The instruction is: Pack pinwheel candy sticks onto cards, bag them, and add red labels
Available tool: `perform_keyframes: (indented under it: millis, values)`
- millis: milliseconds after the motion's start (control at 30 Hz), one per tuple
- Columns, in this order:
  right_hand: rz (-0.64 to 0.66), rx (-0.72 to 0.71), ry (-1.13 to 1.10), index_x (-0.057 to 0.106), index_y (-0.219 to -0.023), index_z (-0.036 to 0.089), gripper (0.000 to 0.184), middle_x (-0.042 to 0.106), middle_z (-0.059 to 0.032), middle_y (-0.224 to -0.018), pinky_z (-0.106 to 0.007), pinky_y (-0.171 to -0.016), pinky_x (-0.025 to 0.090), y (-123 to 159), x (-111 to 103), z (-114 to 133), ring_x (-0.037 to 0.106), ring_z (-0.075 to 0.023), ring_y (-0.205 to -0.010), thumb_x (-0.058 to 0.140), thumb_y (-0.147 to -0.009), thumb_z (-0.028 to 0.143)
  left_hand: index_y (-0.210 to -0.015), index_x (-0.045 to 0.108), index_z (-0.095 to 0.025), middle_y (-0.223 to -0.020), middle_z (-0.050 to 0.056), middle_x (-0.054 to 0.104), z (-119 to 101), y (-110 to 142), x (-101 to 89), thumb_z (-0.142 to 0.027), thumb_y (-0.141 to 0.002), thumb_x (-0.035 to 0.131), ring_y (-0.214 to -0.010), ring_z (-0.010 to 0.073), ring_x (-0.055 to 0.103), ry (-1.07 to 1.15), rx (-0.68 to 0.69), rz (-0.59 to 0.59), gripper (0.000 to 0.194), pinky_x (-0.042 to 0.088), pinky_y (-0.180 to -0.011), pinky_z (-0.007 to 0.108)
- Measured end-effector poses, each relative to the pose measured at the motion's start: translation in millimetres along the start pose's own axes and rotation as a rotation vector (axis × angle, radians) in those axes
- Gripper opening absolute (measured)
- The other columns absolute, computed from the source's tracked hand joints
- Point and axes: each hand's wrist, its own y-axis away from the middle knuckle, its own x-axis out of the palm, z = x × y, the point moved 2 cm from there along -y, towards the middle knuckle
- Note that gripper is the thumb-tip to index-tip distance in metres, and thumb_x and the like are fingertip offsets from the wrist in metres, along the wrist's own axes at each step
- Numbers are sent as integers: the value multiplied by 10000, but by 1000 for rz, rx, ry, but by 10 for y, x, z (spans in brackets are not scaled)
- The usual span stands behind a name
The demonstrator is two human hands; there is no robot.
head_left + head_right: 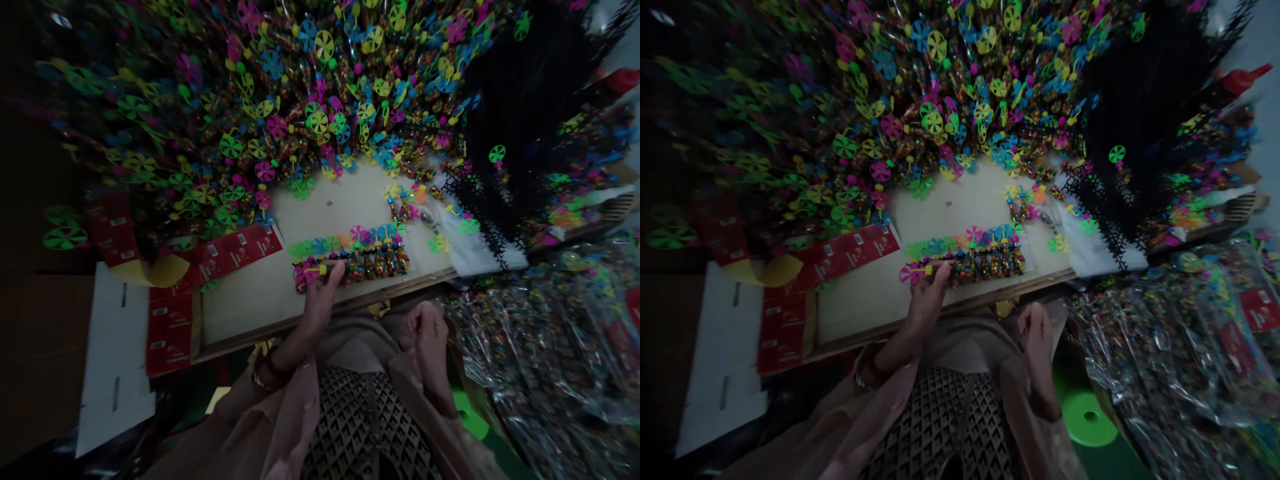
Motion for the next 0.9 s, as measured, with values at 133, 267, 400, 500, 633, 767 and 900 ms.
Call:
perform_keyframes:
  millis: [133,267,400,500,633,767,900]
  values:
    - [217,-43,813,553,-659,200,369,547,-14,-602,-285,-664,391,-18,-158,-153,525,-158,-640,470,-894,472,-766,622,-143,-555,-27,564,25,-35,-15,-462,-709,703,-500,96,510,-54,-137,199,334,413,-494,203]
    - [99,-381,756,524,-1251,195,412,601,-118,-1193,-372,-892,453,64,2,60,571,-222,-1081,442,-926,435,-711,635,-128,-576,-22,573,82,109,102,-465,-712,704,-526,83,490,-168,-176,339,344,387,-513,190]
    - [148,-606,651,403,-1392,225,504,560,-106,-1297,-377,-973,465,68,327,236,540,-210,-1188,474,-926,406,-738,641,-120,-628,-9,592,63,90,164,-529,-743,661,-581,100,517,-173,-161,469,409,410,-557,202]
    - [68,-638,644,467,-1349,223,409,615,-95,-1240,-352,-973,464,-26,434,274,576,-196,-1150,421,-958,333,-924,675,-134,-795,34,673,-33,-112,120,-500,-805,623,-758,159,604,-280,12,598,388,472,-706,252]
    - [-179,-540,595,424,-1394,189,460,583,-124,-1299,-349,-953,461,-287,404,329,571,-210,-1167,390,-966,354,-1232,601,-247,-1206,85,645,-129,-464,11,-326,-888,572,-1168,254,522,-837,506,520,355,373,-1001,409]
    - [-163,-554,698,434,-1399,178,465,596,-134,-1248,-346,-957,438,-553,519,378,551,-220,-1153,343,-978,353,-1263,585,-289,-1380,68,537,-26,-608,12,-315,-914,523,-1320,290,399,-1222,750,520,355,242,-1085,507]
    - [-98,-553,977,436,-1412,204,462,588,-133,-1038,-363,-915,411,-655,719,402,527,-245,-1040,339,-976,321,-1323,536,-247,-1375,102,538,123,-569,2,-365,-933,475,-1292,290,443,-1281,745,418,412,273,-1069,511]
